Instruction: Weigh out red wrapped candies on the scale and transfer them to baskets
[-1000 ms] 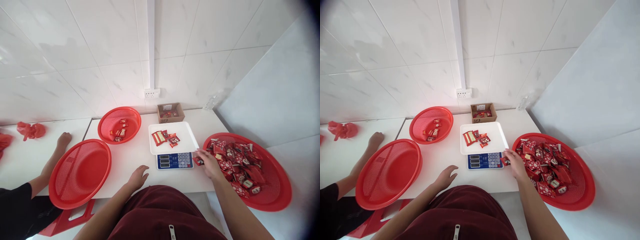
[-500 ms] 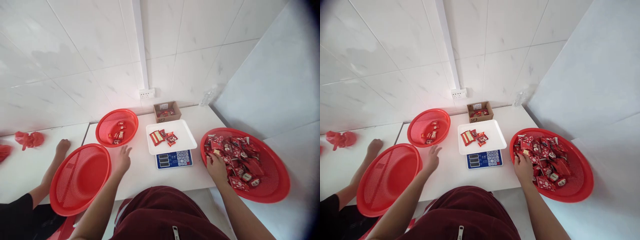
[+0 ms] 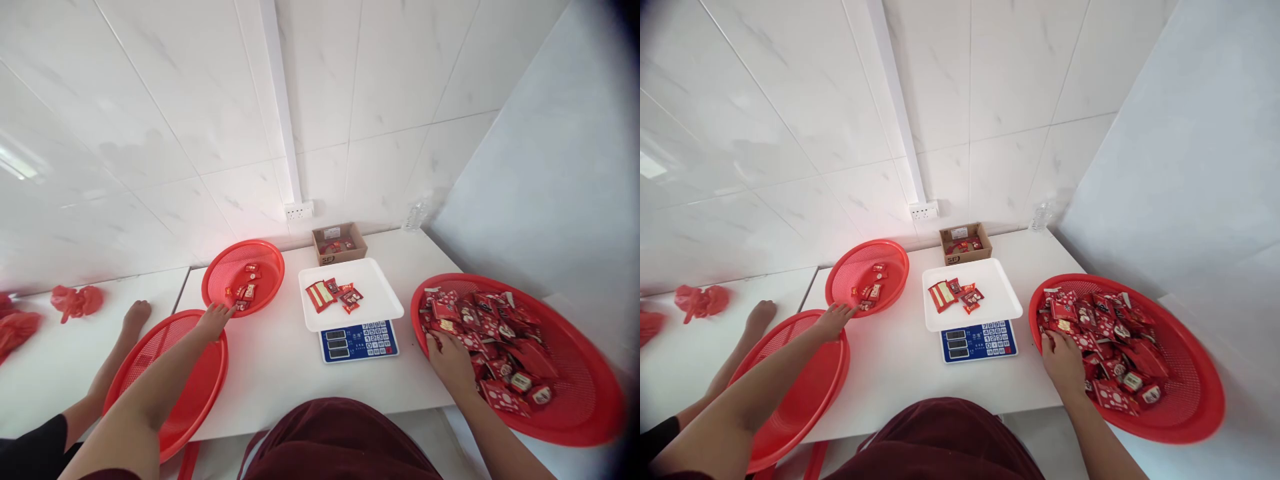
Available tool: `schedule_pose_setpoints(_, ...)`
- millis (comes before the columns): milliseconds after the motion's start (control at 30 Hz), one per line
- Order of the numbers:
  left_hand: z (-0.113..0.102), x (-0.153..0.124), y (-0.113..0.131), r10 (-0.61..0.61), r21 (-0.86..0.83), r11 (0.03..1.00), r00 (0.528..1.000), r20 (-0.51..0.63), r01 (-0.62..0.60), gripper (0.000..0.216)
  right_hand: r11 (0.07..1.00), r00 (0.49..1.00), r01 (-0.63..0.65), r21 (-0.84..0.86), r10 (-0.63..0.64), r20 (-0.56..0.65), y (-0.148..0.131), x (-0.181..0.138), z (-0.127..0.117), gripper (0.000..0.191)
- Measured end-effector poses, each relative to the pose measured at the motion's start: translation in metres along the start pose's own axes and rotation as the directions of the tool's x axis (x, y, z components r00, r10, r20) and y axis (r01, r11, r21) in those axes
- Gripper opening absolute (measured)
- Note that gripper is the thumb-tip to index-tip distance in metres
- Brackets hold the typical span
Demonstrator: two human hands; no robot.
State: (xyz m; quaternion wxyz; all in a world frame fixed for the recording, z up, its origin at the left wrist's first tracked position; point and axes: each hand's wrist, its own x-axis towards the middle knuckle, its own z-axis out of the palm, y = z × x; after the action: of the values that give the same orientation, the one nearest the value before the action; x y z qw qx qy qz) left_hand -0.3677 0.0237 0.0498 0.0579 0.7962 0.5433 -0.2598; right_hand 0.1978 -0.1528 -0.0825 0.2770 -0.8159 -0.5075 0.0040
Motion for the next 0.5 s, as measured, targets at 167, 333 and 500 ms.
schedule_pose_setpoints(167, 0.002, -0.014, -0.014, -0.018, -0.030, 0.999, 1.000, 0.025, 0.019, 0.059, 0.999, 1.000, -0.002, -0.033, 0.002, 0.009, 0.002, 0.000, 0.002, 0.037)
schedule_pose_setpoints(333, 0.010, -0.027, -0.027, -0.145, -0.107, 0.983, 0.988, 0.043, 0.149, 0.042, 1.000, 1.000, 0.026, -0.018, -0.026, -0.010, 0.003, 0.001, 0.002, 0.034)
schedule_pose_setpoints(500, 0.020, -0.034, -0.050, -0.383, -0.212, 0.903, 0.924, -0.003, 0.373, 0.038, 1.000, 1.000, 0.016, -0.017, -0.016, -0.001, 0.003, 0.000, 0.002, 0.034)
